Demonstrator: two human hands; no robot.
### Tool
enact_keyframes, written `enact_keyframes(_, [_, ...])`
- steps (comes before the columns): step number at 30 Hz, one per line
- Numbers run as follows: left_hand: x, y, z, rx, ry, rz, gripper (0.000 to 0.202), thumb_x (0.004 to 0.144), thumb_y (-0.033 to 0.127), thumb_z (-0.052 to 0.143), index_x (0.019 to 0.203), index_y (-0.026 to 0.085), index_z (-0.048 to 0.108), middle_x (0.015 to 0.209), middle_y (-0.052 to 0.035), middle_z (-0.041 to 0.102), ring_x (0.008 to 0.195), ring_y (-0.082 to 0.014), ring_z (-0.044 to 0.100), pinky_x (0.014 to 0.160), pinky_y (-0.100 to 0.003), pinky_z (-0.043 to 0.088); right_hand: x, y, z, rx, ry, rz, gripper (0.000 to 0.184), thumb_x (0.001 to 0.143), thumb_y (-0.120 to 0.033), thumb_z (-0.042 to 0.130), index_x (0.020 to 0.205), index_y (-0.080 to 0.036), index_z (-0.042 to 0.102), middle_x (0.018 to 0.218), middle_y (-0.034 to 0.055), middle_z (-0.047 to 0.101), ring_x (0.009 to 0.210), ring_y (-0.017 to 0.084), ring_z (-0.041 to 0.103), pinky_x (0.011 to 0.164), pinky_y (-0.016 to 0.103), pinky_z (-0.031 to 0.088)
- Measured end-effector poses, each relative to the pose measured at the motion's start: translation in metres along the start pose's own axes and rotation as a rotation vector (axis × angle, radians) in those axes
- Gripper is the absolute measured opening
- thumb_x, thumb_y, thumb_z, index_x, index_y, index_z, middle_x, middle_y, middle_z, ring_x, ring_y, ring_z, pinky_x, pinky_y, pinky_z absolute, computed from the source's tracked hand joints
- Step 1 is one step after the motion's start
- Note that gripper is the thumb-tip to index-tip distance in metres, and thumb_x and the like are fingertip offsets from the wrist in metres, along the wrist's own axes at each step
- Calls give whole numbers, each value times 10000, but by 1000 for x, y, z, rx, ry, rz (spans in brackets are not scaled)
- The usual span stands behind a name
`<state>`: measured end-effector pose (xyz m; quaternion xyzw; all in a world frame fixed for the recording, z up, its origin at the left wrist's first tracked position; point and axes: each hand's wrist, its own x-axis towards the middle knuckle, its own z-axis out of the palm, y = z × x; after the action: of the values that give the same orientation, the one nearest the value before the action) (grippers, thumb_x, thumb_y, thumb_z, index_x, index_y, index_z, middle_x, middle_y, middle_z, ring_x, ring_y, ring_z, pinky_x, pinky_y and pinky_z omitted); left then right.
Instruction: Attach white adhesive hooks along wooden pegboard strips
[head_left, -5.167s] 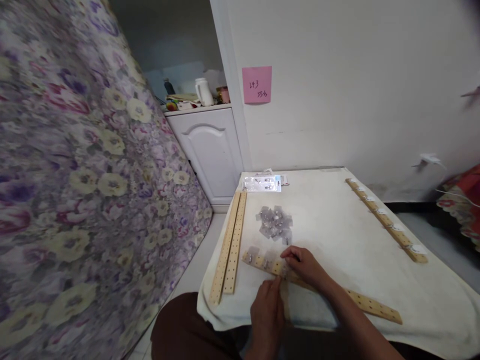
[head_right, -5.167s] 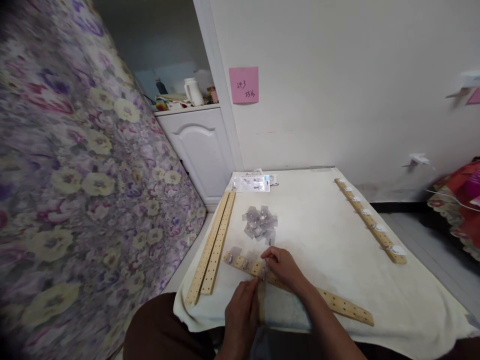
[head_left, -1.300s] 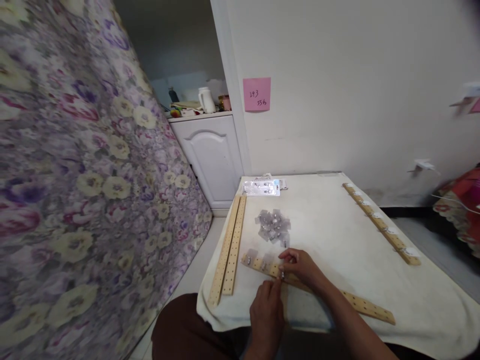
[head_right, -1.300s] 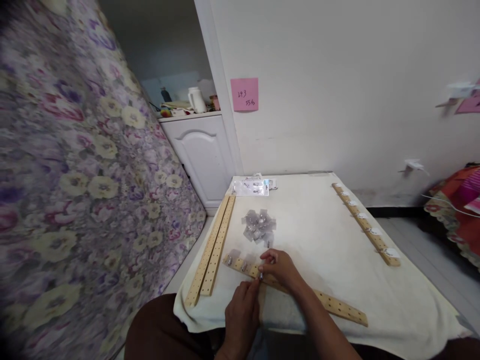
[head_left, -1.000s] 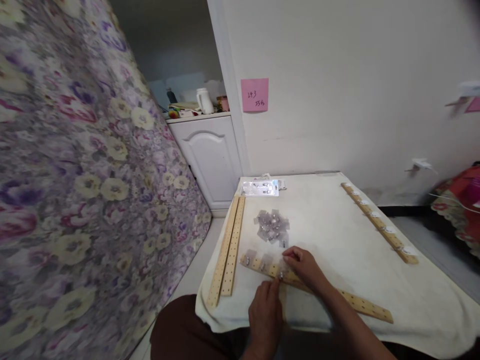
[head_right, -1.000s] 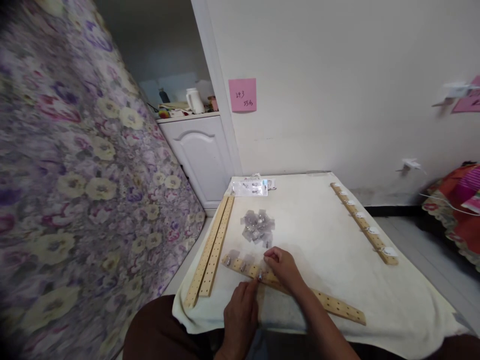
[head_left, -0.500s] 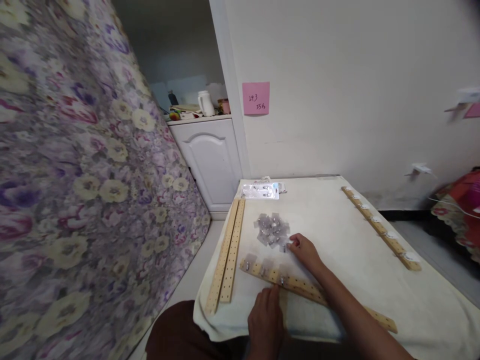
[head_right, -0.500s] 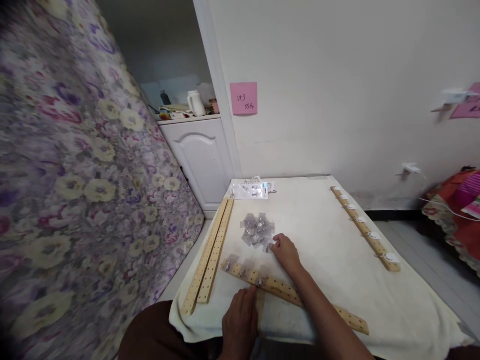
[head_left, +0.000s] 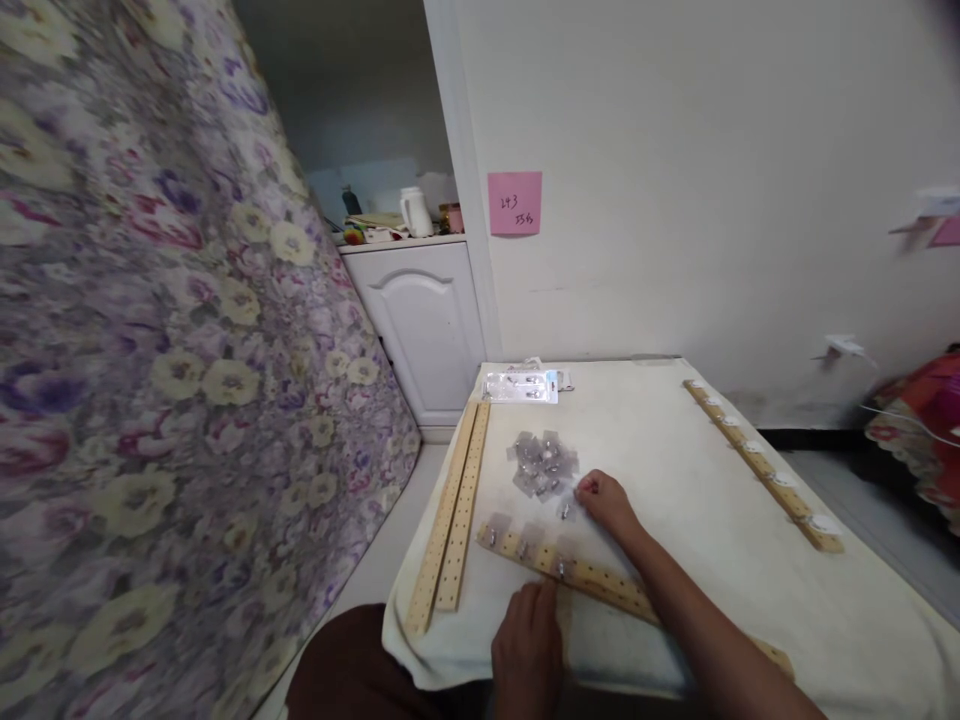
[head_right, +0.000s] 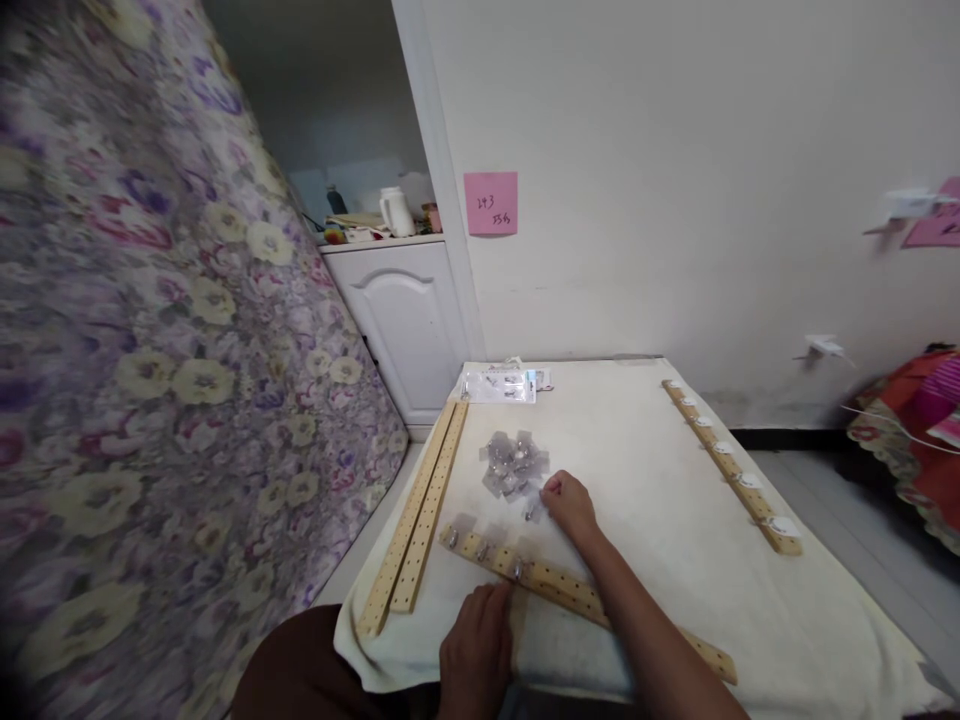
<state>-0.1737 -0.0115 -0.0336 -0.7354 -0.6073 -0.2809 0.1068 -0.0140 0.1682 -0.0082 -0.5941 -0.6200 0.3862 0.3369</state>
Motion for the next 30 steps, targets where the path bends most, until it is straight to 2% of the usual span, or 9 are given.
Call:
enact_keyframes(4, [2, 2, -3, -8, -1, 0, 436, 774, 18, 406, 1147, 216, 513, 944, -37, 607, 868, -164, 578, 764, -264, 511, -10, 2, -13, 75, 7, 24, 140, 695, -318, 491, 774, -209, 529, 508, -54, 532, 466, 137, 537, 494, 243, 385])
enact_keyframes(7, [4, 6, -7, -1, -50, -20, 441, 764, 12, 412, 1134, 224, 524, 946, -29, 610, 871, -163, 576, 768, -267, 507, -26, 3, -28, 229, -54, 12, 241, 707, -357, 490, 880, -200, 548, 486, -66, 510, 425, 131, 498, 466, 247, 378])
enact_keyframes(10, [6, 8, -10, -8, -54, -37, 420, 767, 14, 408, 1113, 216, 534, 946, -29, 614, 883, -168, 575, 776, -283, 509, -47, 5, -40, 426, -141, 21, 269, 682, -381, 554, 866, -186, 563, 511, -64, 511, 419, 110, 460, 457, 242, 360])
enact_keyframes(13, [8, 8, -12, -69, -49, -50, 379, 792, 32, 399, 1098, 204, 543, 934, -37, 615, 889, -171, 578, 784, -297, 510, -69, 5, -43, 480, -158, 11, 225, 661, -354, 595, 802, -178, 579, 534, -56, 501, 452, 97, 447, 469, 232, 337])
enact_keyframes(17, [6, 11, -19, -283, -47, -73, 291, 864, 95, 371, 1066, 202, 551, 934, -46, 604, 883, -165, 580, 775, -302, 507, -88, 6, -37, 384, -139, -41, 134, 681, -277, 574, 758, -170, 599, 548, -43, 497, 504, 101, 437, 495, 228, 309])
enact_keyframes(21, [3, 28, -24, -444, -70, -63, 280, 875, 109, 381, 1080, 196, 549, 956, -62, 602, 902, -168, 575, 787, -310, 505, -91, 10, -31, 273, -135, -82, 112, 692, -243, 541, 750, -173, 607, 556, -41, 498, 535, 116, 452, 517, 233, 321])
enact_keyframes(25, [4, 43, -16, -434, -94, -45, 296, 880, 113, 401, 1120, 202, 550, 953, -65, 611, 893, -171, 576, 774, -318, 513, -89, 14, -32, 165, -106, -97, 116, 698, -240, 518, 748, -178, 603, 563, -40, 512, 551, 130, 477, 537, 240, 348])
enact_keyframes(30, [6, 45, -5, -357, -86, 6, 330, 887, 113, 402, 1175, 200, 538, 975, -78, 625, 887, -186, 577, 774, -350, 517, -92, 13, -35, 45, -65, -71, 123, 706, -249, 506, 749, -186, 602, 587, -26, 563, 573, 147, 522, 556, 249, 372])
